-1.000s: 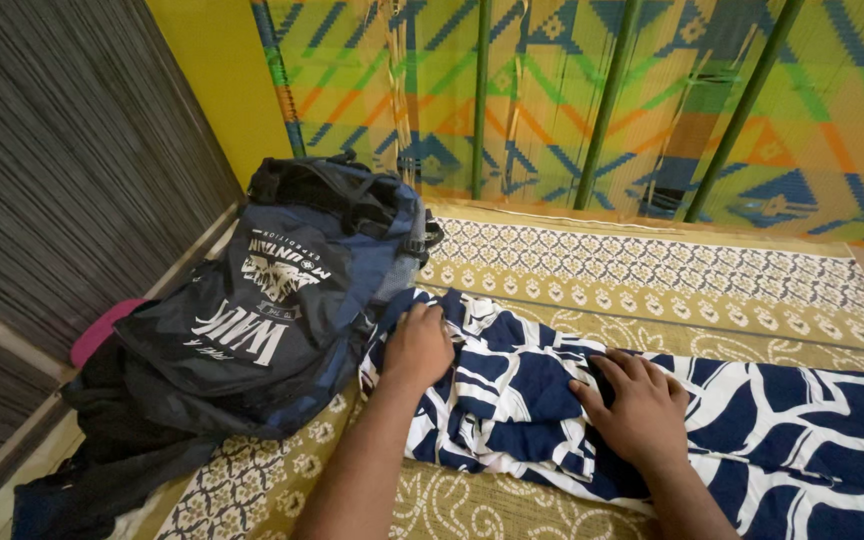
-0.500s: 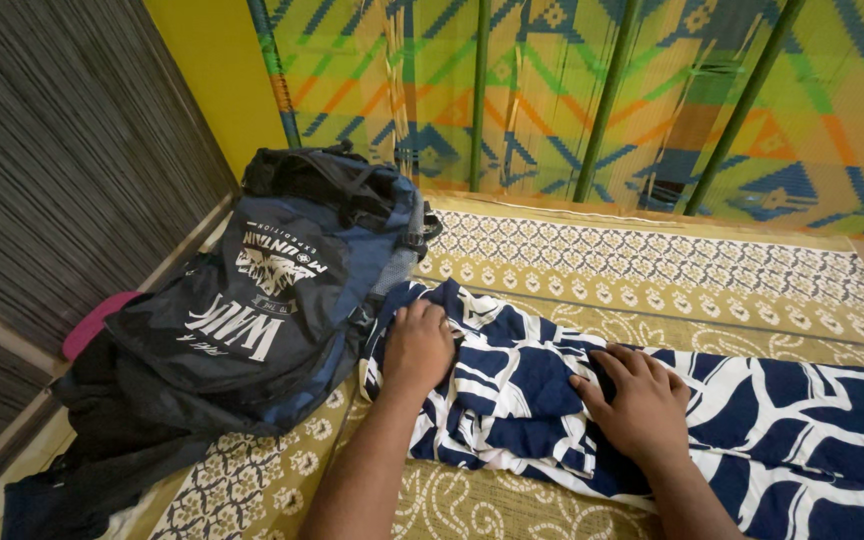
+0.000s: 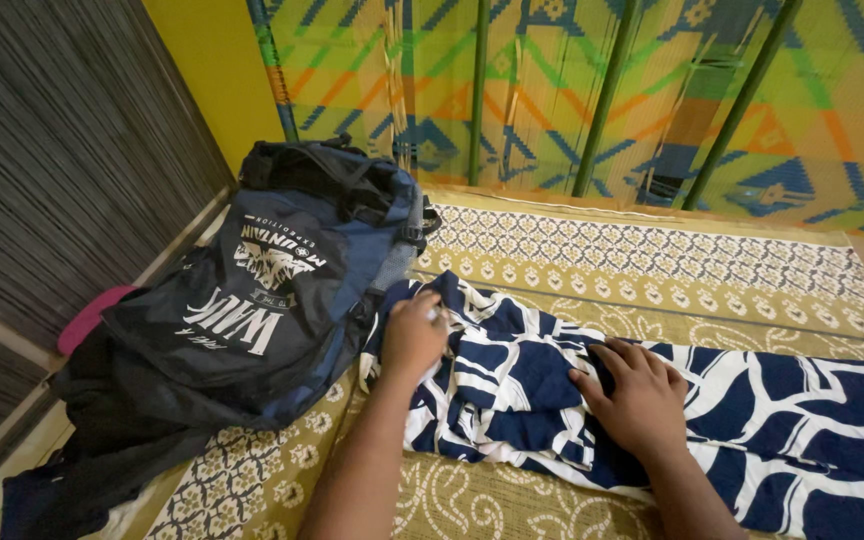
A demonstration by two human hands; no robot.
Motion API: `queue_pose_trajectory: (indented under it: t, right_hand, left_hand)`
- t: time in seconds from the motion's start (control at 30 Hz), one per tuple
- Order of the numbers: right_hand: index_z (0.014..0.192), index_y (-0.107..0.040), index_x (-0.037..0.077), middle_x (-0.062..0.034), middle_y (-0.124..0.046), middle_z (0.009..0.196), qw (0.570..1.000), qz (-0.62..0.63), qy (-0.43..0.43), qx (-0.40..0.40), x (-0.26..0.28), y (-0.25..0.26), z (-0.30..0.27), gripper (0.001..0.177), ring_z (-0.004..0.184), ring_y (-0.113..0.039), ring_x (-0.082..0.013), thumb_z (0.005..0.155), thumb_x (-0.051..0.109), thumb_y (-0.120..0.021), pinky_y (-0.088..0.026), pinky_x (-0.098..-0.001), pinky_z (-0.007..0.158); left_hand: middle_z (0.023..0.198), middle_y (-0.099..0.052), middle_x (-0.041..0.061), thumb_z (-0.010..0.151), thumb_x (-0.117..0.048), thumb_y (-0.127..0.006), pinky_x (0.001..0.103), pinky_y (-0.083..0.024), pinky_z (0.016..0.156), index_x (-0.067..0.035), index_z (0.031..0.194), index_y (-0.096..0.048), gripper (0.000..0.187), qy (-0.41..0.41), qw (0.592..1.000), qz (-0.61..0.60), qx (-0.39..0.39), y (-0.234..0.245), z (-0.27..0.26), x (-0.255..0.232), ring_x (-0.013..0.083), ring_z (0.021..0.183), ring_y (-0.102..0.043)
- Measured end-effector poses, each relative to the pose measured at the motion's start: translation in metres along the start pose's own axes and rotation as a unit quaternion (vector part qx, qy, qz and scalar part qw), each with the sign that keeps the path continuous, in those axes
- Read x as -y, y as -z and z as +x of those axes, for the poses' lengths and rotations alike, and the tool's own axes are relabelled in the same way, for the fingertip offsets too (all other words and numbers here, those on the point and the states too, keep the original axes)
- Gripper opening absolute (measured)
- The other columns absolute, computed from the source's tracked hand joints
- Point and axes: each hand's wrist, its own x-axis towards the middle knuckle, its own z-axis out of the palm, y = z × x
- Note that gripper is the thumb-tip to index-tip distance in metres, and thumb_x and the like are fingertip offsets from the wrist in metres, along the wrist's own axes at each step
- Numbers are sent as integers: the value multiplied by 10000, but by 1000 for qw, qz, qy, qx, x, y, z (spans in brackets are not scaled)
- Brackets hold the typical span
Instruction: The person folds a blue and white patterned garment on a bed, then places it into a black backpack. The person then picks up a pair of black pants and begins to fold them.
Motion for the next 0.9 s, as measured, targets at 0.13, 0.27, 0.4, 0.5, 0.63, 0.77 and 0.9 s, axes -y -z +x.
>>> queue_pose_trajectory:
  t: [0.13, 0.27, 0.4, 0.5, 0.63, 0.77, 0.9]
  right_hand:
    - [1288, -692, 278, 22, -622, 1379, 1000, 0, -3, 2, -2, 0, 1, 572, 1352, -505, -245, 840, 629, -631, -309, -471, 1137]
    - [1294, -690, 276, 22, -619, 1388, 1000, -1, -1, 11, -1, -2, 0, 570, 1348, -510, -235, 849, 626, -625, -308, -480, 1140]
    - [1290, -691, 273, 18, -619, 1385, 1000, 4, -4, 6, 0, -1, 1, 574, 1343, -508, -245, 839, 623, -631, -313, -480, 1132]
    - [1282, -694, 271, 10, -620, 1382, 1000, 10, 2, -1, -1, 0, -2, 566, 1338, -509, -254, 838, 618, -636, -318, -474, 1128]
    - [1283, -690, 277, 17, -622, 1368, 1000, 26, -3, 11, 1, 4, 1, 567, 1323, -513, -239, 826, 608, -640, -318, -467, 1120]
    - [1265, -697, 261, 13, -620, 1372, 1000, 17, -8, 14, 1, 5, 1, 550, 1339, -497, -250, 837, 602, -639, -300, -468, 1132]
    - [1269, -694, 261, 13, -616, 1373, 999, 26, -10, 18, 5, 9, 2, 555, 1336, -494, -250, 835, 602, -639, -287, -467, 1138]
  left_hand:
    - [1157, -786, 134, 937, -265, -630, 370, -568, 942, -128, 1101, -766, 254, 225, 965, -122, -53, 20, 10, -17, 283, 1062, -749]
    - [1261, -695, 103, 893, -189, -656, 432, -490, 1016, -115, 1111, -735, 243, -110, 993, 15, -48, 38, -13, -43, 316, 1217, -605]
    - [1391, -625, 90, 898, -155, -598, 533, -422, 1050, -137, 1134, -749, 281, -278, 952, 121, 37, 29, -7, -62, 342, 1336, -509]
    - [1420, -600, 93, 935, -214, -580, 562, -385, 1074, -105, 1193, -726, 316, -261, 955, 136, 40, 4, 18, -59, 364, 1366, -476]
    - [1309, -610, 134, 899, -260, -551, 669, -251, 1073, -94, 1259, -696, 422, -178, 952, 247, 41, -17, 45, -43, 395, 1315, -434]
    - [1352, -616, 95, 986, -258, -475, 642, -242, 1153, -160, 1172, -733, 333, -71, 933, 331, 121, -14, 50, -20, 309, 1351, -452]
    - [1332, -617, 98, 978, -241, -474, 644, -256, 1117, -157, 1166, -733, 331, -49, 940, 330, 70, -13, 45, -23, 301, 1348, -451]
